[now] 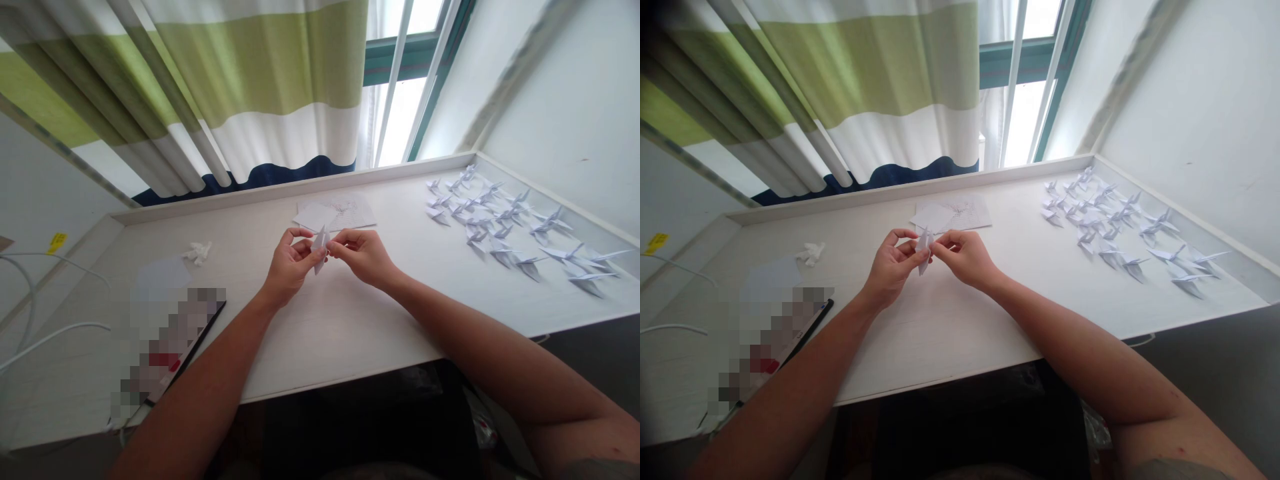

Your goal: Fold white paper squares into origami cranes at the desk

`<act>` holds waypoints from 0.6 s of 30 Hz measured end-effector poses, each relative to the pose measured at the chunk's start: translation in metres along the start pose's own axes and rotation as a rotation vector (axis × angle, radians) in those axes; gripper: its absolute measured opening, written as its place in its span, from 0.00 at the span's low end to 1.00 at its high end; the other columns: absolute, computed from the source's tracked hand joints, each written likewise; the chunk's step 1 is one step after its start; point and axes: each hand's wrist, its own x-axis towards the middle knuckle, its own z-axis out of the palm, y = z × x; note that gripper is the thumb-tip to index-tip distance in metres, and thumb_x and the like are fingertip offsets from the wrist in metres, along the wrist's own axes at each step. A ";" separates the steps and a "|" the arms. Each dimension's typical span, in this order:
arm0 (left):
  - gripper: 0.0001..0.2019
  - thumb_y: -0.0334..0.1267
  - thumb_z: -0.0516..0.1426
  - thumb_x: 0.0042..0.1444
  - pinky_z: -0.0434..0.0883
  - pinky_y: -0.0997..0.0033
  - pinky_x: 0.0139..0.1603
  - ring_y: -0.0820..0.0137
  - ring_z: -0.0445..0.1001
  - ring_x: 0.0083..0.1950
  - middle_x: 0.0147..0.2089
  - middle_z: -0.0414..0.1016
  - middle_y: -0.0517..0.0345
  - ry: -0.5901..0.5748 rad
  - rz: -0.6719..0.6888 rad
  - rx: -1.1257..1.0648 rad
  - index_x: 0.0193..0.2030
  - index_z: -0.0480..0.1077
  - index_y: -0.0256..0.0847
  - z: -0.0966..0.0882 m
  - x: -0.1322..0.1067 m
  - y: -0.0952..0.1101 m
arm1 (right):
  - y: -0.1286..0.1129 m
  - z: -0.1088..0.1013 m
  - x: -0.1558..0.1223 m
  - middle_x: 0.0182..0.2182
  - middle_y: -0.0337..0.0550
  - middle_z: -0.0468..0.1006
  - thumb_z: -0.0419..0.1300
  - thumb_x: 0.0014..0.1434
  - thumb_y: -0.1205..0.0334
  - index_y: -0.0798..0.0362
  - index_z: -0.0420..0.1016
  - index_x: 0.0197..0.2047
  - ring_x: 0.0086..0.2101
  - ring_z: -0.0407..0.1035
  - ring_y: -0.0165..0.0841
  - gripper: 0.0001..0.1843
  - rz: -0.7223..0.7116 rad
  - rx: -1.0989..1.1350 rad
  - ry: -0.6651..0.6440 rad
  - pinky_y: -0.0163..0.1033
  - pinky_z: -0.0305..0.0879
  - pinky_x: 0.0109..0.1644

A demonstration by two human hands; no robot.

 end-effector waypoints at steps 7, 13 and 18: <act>0.21 0.53 0.69 0.61 0.76 0.64 0.42 0.64 0.85 0.37 0.34 0.84 0.57 -0.003 -0.071 -0.019 0.48 0.68 0.42 0.000 0.000 0.005 | 0.001 -0.001 0.003 0.28 0.42 0.82 0.74 0.56 0.45 0.53 0.79 0.29 0.30 0.75 0.33 0.20 0.036 0.104 -0.054 0.42 0.72 0.39; 0.18 0.52 0.68 0.60 0.75 0.64 0.40 0.62 0.84 0.37 0.36 0.86 0.50 -0.032 -0.052 0.073 0.44 0.76 0.38 0.002 -0.002 0.005 | 0.000 -0.004 0.004 0.27 0.42 0.82 0.75 0.55 0.39 0.53 0.81 0.32 0.30 0.76 0.33 0.24 0.042 0.110 -0.020 0.43 0.75 0.40; 0.18 0.52 0.68 0.61 0.76 0.64 0.39 0.61 0.85 0.35 0.37 0.87 0.47 0.014 0.030 0.209 0.43 0.80 0.36 0.001 -0.003 0.006 | 0.004 -0.005 0.005 0.29 0.43 0.83 0.76 0.53 0.38 0.53 0.82 0.33 0.33 0.79 0.36 0.25 0.061 0.126 -0.050 0.43 0.76 0.40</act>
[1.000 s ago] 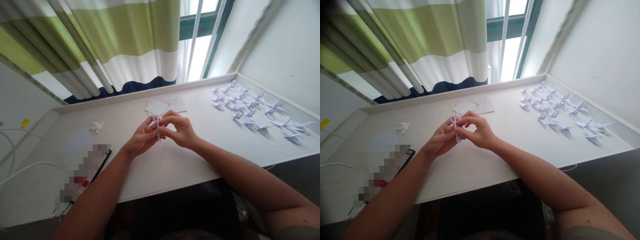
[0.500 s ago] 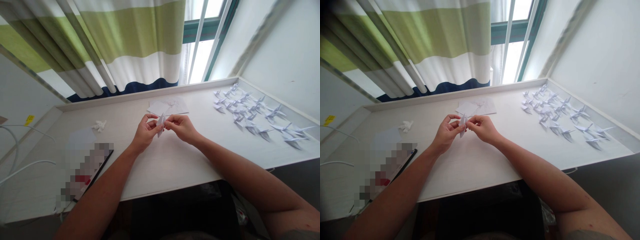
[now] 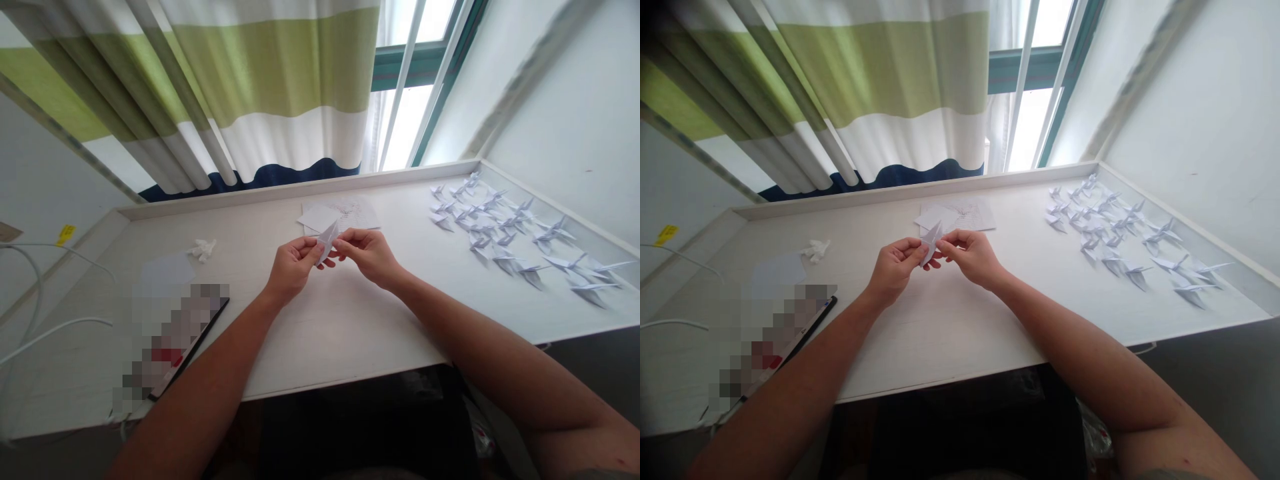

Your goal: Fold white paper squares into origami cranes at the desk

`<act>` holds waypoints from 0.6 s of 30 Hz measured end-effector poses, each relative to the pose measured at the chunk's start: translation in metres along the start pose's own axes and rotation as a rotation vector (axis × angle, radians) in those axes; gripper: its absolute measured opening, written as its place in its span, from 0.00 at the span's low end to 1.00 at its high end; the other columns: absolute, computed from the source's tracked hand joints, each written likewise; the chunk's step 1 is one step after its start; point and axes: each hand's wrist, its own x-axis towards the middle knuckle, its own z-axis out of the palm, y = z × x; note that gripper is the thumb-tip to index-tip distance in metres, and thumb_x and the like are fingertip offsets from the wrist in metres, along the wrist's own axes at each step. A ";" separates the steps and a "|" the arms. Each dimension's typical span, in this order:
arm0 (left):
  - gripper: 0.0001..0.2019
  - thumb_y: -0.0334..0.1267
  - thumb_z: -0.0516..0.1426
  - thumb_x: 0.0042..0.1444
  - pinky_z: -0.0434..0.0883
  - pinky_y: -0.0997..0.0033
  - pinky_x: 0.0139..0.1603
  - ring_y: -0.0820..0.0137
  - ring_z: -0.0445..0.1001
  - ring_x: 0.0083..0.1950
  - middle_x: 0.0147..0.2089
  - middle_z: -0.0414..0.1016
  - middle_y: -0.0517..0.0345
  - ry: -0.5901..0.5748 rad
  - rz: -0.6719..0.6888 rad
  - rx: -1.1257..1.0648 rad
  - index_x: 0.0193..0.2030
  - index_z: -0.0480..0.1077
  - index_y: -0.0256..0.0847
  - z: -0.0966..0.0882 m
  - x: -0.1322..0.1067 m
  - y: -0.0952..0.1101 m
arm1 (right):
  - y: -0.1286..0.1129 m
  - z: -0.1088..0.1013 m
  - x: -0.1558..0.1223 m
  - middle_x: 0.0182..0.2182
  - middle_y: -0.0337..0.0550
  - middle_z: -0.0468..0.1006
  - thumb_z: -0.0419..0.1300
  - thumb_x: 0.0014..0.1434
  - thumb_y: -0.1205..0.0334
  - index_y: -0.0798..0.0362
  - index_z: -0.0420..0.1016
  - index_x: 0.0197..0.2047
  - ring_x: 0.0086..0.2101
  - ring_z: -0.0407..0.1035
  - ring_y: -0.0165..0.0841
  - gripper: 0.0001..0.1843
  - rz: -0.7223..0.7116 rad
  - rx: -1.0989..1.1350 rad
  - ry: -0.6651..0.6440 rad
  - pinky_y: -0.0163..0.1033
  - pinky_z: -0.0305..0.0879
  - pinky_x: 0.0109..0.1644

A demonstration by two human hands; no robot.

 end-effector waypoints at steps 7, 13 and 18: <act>0.21 0.55 0.68 0.61 0.77 0.63 0.39 0.58 0.87 0.38 0.36 0.87 0.46 -0.016 0.009 0.071 0.42 0.80 0.35 -0.003 0.000 0.001 | 0.005 0.000 0.002 0.29 0.43 0.83 0.76 0.52 0.37 0.52 0.82 0.32 0.32 0.75 0.34 0.25 -0.007 -0.016 -0.028 0.44 0.76 0.41; 0.20 0.54 0.68 0.61 0.78 0.62 0.41 0.57 0.87 0.39 0.36 0.87 0.45 -0.053 0.001 0.073 0.40 0.79 0.36 -0.005 0.000 0.004 | 0.006 0.002 0.000 0.28 0.43 0.83 0.76 0.52 0.36 0.53 0.80 0.30 0.31 0.76 0.34 0.27 0.000 -0.013 -0.022 0.43 0.75 0.39; 0.19 0.53 0.69 0.60 0.78 0.61 0.41 0.57 0.87 0.39 0.35 0.87 0.46 -0.081 -0.025 0.039 0.39 0.79 0.37 -0.006 0.001 0.001 | 0.006 0.003 0.000 0.27 0.42 0.82 0.75 0.53 0.37 0.53 0.80 0.30 0.30 0.77 0.35 0.26 0.015 -0.017 -0.042 0.44 0.76 0.40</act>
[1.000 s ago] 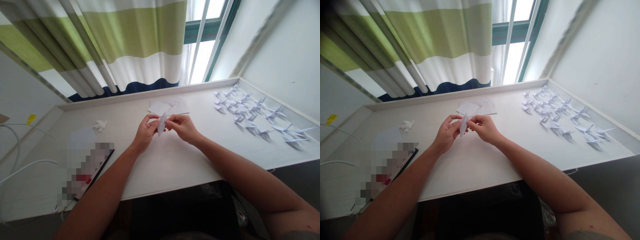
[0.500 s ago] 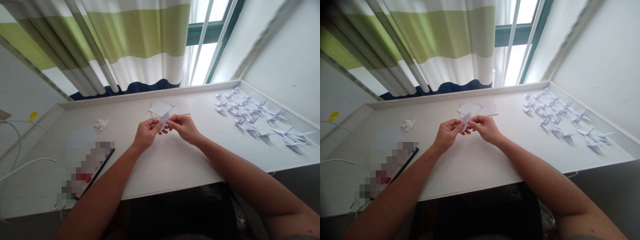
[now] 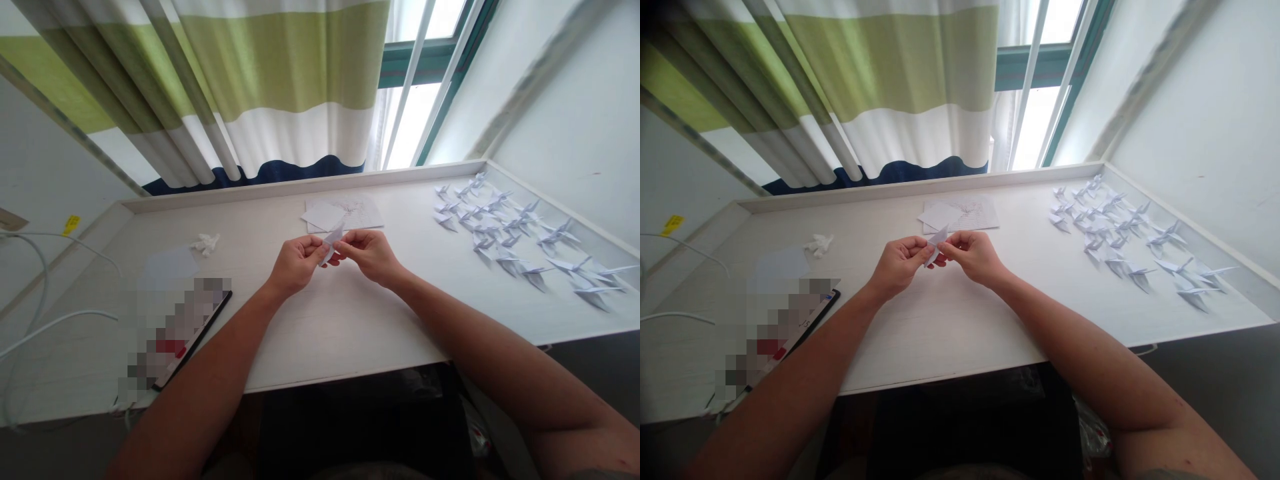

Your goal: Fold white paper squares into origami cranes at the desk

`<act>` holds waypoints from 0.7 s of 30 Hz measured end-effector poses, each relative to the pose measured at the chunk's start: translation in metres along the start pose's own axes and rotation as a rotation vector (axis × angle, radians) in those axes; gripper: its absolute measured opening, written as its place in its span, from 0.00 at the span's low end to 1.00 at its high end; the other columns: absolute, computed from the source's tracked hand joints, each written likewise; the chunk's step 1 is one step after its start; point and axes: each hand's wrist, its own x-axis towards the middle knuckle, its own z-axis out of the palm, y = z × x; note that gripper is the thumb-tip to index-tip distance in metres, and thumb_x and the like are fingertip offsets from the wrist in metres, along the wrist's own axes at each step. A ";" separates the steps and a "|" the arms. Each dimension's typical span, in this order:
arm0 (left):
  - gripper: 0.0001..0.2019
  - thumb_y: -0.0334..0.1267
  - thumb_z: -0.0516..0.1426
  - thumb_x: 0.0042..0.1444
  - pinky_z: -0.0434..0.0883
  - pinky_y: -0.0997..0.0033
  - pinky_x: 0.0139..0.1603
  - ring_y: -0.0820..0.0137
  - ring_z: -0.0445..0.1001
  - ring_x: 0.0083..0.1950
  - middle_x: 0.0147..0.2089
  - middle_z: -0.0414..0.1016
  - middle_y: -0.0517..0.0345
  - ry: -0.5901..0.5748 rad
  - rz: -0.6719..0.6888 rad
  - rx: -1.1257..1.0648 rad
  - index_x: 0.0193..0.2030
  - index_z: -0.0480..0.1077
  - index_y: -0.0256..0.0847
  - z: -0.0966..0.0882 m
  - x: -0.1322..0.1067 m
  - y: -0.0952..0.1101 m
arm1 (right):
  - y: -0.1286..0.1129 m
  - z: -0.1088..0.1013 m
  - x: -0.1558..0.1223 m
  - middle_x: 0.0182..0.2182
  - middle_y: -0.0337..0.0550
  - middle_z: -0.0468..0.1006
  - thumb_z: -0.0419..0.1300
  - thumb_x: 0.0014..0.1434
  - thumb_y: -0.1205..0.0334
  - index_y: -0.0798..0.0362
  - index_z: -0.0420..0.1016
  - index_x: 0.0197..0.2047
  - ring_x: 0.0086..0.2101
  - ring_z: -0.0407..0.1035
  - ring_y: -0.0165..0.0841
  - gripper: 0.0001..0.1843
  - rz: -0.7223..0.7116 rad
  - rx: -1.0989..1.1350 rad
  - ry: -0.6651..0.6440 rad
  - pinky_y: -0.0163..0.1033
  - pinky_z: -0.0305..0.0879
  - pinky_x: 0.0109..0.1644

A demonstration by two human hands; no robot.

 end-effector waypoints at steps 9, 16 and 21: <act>0.19 0.52 0.71 0.58 0.76 0.63 0.43 0.61 0.85 0.40 0.36 0.86 0.49 0.000 -0.049 -0.094 0.42 0.81 0.36 0.005 -0.001 0.002 | 0.000 0.000 0.000 0.27 0.41 0.81 0.77 0.53 0.41 0.52 0.79 0.31 0.30 0.76 0.35 0.24 -0.019 0.046 0.040 0.44 0.74 0.39; 0.15 0.49 0.72 0.56 0.73 0.67 0.40 0.68 0.79 0.34 0.31 0.82 0.53 -0.037 -0.096 -0.056 0.36 0.81 0.38 -0.005 0.001 -0.001 | 0.006 -0.011 0.003 0.34 0.42 0.81 0.73 0.59 0.43 0.52 0.81 0.39 0.36 0.74 0.34 0.20 -0.095 -0.097 0.110 0.41 0.73 0.41; 0.15 0.51 0.67 0.59 0.70 0.66 0.38 0.67 0.75 0.33 0.31 0.81 0.53 -0.179 -0.123 0.119 0.33 0.79 0.40 -0.007 0.002 -0.007 | 0.001 -0.016 0.002 0.42 0.45 0.84 0.71 0.62 0.50 0.48 0.86 0.42 0.43 0.77 0.38 0.12 -0.202 -0.364 -0.078 0.45 0.73 0.49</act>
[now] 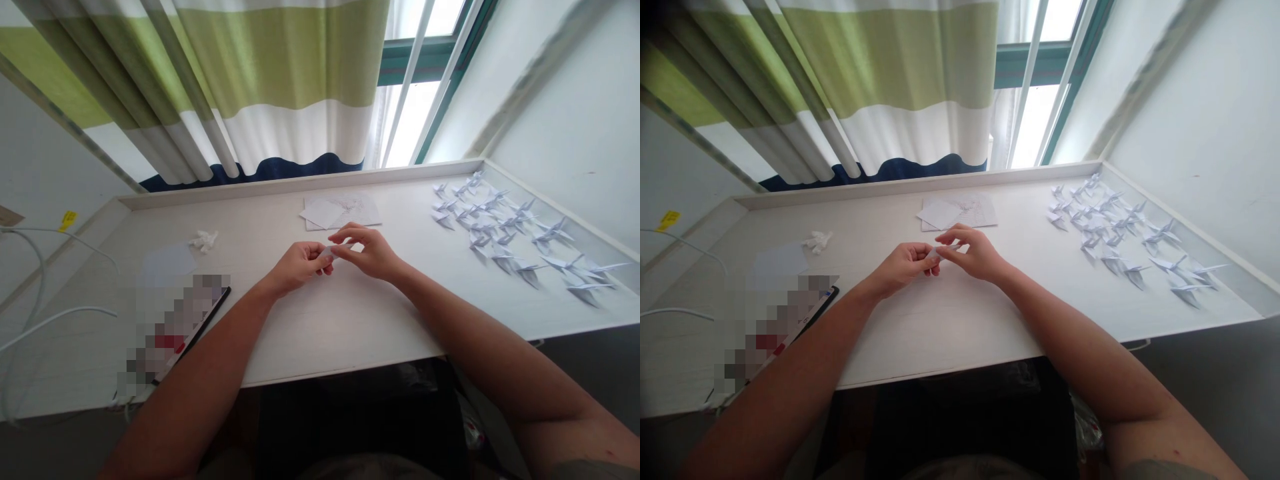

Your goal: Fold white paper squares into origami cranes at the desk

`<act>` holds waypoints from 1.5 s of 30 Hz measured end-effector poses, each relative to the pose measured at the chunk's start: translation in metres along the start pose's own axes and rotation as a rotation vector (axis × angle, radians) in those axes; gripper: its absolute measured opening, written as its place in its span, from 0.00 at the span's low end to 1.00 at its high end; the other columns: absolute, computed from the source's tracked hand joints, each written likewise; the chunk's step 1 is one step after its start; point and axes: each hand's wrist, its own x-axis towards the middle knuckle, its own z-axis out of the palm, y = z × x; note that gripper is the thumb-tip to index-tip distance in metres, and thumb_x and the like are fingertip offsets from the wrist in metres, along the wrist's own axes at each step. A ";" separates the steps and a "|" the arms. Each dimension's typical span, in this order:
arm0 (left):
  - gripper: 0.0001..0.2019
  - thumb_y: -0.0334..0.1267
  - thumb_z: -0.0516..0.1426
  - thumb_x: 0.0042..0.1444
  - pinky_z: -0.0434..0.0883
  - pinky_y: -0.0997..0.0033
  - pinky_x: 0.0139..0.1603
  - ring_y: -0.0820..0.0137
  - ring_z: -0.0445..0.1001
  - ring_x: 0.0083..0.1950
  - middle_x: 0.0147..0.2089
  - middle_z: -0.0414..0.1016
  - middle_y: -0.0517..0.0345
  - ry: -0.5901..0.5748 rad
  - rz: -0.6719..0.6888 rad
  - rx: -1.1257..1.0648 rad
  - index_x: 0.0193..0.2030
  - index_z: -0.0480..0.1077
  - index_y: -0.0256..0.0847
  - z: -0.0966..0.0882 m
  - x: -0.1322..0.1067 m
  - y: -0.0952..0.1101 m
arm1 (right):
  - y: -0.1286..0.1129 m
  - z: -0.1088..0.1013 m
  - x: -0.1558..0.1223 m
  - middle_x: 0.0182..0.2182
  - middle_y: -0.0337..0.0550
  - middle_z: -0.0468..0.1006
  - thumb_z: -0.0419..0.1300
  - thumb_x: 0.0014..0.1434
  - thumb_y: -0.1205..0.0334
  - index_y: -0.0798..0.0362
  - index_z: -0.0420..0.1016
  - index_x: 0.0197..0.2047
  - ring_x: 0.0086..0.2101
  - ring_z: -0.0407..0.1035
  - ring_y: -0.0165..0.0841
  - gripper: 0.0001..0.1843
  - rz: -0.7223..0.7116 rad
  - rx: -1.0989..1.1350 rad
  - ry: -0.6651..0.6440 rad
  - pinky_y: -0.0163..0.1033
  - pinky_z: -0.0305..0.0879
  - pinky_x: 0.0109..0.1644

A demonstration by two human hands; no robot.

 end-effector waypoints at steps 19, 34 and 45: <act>0.06 0.42 0.65 0.59 0.63 0.41 0.67 0.47 0.70 0.59 0.50 0.81 0.49 0.094 0.104 0.663 0.40 0.80 0.46 -0.009 0.002 -0.008 | 0.015 0.004 0.003 0.37 0.45 0.82 0.69 0.59 0.66 0.51 0.87 0.36 0.40 0.74 0.38 0.04 0.082 -0.289 -0.194 0.43 0.67 0.47; 0.05 0.42 0.66 0.57 0.66 0.45 0.64 0.48 0.72 0.58 0.45 0.83 0.51 0.135 0.105 0.613 0.38 0.81 0.47 -0.006 0.003 -0.010 | 0.015 0.009 0.002 0.32 0.43 0.82 0.67 0.57 0.70 0.51 0.86 0.33 0.36 0.73 0.36 0.06 0.049 -0.405 -0.170 0.41 0.65 0.44; 0.06 0.37 0.63 0.62 0.71 0.53 0.54 0.56 0.77 0.48 0.42 0.85 0.53 0.102 0.255 0.686 0.35 0.83 0.47 -0.009 0.006 -0.017 | 0.021 -0.001 0.001 0.36 0.45 0.85 0.64 0.61 0.72 0.49 0.89 0.36 0.39 0.75 0.38 0.12 -0.066 -0.366 -0.233 0.43 0.69 0.48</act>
